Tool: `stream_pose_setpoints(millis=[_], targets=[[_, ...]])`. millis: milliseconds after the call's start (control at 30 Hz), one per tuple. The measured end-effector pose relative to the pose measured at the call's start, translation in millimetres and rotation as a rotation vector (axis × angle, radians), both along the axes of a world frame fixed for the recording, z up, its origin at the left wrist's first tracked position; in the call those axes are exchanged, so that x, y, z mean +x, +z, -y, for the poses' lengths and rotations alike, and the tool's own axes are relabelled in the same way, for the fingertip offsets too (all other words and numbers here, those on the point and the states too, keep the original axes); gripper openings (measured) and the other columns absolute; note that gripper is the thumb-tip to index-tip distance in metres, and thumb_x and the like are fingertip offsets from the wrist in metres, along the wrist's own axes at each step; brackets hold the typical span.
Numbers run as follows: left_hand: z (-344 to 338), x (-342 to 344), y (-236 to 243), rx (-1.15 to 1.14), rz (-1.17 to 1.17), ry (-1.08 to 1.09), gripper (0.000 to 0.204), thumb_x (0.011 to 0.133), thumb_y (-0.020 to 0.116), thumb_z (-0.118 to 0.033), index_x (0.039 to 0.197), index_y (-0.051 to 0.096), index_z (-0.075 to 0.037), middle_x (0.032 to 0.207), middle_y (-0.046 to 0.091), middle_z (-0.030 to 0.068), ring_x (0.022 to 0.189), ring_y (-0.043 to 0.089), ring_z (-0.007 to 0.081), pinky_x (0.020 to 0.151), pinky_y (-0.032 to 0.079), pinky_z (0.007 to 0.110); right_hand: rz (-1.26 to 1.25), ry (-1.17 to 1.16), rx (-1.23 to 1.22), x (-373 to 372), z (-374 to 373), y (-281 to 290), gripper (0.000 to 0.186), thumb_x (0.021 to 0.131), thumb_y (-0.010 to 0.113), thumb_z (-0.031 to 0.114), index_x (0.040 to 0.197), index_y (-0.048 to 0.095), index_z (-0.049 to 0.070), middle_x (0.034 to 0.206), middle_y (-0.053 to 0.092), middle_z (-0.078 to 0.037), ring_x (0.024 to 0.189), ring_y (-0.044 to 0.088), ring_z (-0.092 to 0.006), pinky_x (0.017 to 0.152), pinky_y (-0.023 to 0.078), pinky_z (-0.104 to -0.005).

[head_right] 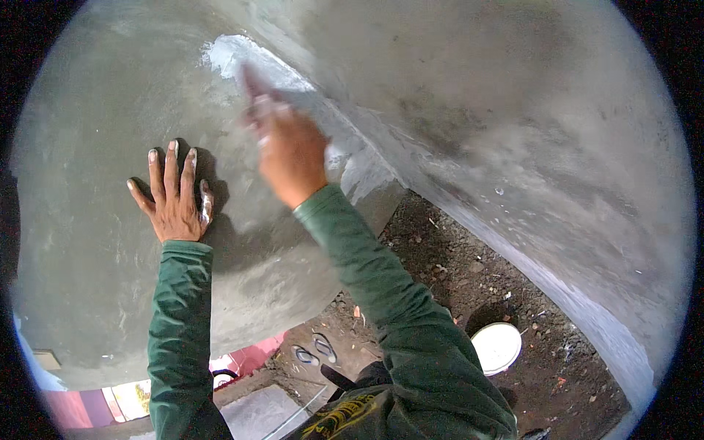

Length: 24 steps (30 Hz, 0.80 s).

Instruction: Applying and smoothing white putty or plaster to a wall corner using a scraper.

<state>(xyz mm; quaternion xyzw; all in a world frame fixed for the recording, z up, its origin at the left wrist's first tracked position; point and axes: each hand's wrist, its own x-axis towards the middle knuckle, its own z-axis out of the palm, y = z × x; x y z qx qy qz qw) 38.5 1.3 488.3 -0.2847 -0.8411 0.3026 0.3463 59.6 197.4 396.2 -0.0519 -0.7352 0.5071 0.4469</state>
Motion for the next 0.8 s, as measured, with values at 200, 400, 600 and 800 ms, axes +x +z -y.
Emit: stream_pose_setpoints(millis=[200, 400, 600, 800], targets=[[-3, -3, -6, 0.012, 0.036, -0.043, 0.060, 0.080, 0.064, -0.035, 0.138, 0.048, -0.028, 0.154, 0.032, -0.0049, 0.145, 0.023, 0.0221, 0.114, 0.000, 0.065, -0.039, 0.182, 0.023, 49, 9, -65, 0.042, 0.079, 0.059, 0.000, 0.119, 0.063, 0.009, 0.109, 0.066, -0.011, 0.094, 0.062, -0.0270, 0.084, 0.049, -0.0416], [-2, -17, -11, -0.007, -0.096, -0.152, 0.052, 0.091, 0.049, -0.047, 0.140, 0.047, -0.032, 0.153, 0.035, -0.0050, 0.145, 0.024, 0.0203, 0.115, -0.003, 0.058, 0.691, -0.100, -0.917, 83, 24, -413, 0.029, 0.094, 0.054, 0.014, 0.114, 0.062, -0.005, 0.104, 0.068, -0.018, 0.090, 0.066, -0.0257, 0.082, 0.050, -0.0376], [4, -21, -7, -0.098, -0.215, -0.269, 0.048, 0.091, 0.057, -0.040, 0.136, 0.054, -0.023, 0.147, 0.046, 0.0000, 0.133, 0.041, 0.0239, 0.108, 0.020, 0.048, 0.971, -0.106, -1.262, 51, 37, -571, 0.022, 0.086, 0.053, 0.008, 0.105, 0.056, -0.002, 0.075, 0.057, -0.008, 0.059, 0.051, -0.0188, 0.053, 0.042, -0.0394], [0, -21, -11, -0.049, -0.186, -0.327, 0.046, 0.092, 0.057, -0.037, 0.135, 0.055, -0.021, 0.146, 0.047, 0.0006, 0.123, 0.048, 0.0210, 0.103, 0.027, 0.040, 1.399, 0.176, -0.170, -31, -20, -580, 0.023, 0.093, 0.048, 0.014, 0.104, 0.062, 0.000, 0.089, 0.066, -0.010, 0.081, 0.061, -0.0265, 0.074, 0.048, -0.0442]])
